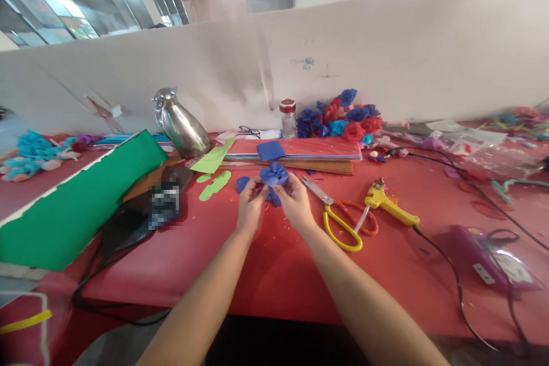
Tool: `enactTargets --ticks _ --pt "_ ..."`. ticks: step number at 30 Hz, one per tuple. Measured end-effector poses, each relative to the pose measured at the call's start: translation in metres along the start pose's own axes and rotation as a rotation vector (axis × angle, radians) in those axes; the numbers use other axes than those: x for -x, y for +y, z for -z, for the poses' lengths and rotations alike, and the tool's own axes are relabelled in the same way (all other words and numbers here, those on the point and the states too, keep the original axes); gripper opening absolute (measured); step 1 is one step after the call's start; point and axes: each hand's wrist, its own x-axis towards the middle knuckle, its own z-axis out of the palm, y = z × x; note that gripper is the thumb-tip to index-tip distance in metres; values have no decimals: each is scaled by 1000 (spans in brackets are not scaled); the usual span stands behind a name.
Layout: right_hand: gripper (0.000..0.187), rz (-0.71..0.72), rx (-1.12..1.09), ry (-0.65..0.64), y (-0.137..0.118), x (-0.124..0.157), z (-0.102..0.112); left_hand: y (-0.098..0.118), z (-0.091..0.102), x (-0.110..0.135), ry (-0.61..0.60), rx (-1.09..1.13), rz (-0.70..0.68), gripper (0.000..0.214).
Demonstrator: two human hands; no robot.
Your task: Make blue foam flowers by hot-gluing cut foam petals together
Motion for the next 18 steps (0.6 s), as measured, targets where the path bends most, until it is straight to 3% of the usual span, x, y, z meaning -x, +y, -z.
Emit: enactTargets --ticks 5,18 --pt "22 -21 -5 -16 -5 0 -2 7 -3 1 -154 175 102 31" --pt "21 -7 -27 -53 -2 3 -4 14 -1 -4 -40 316 234 24"
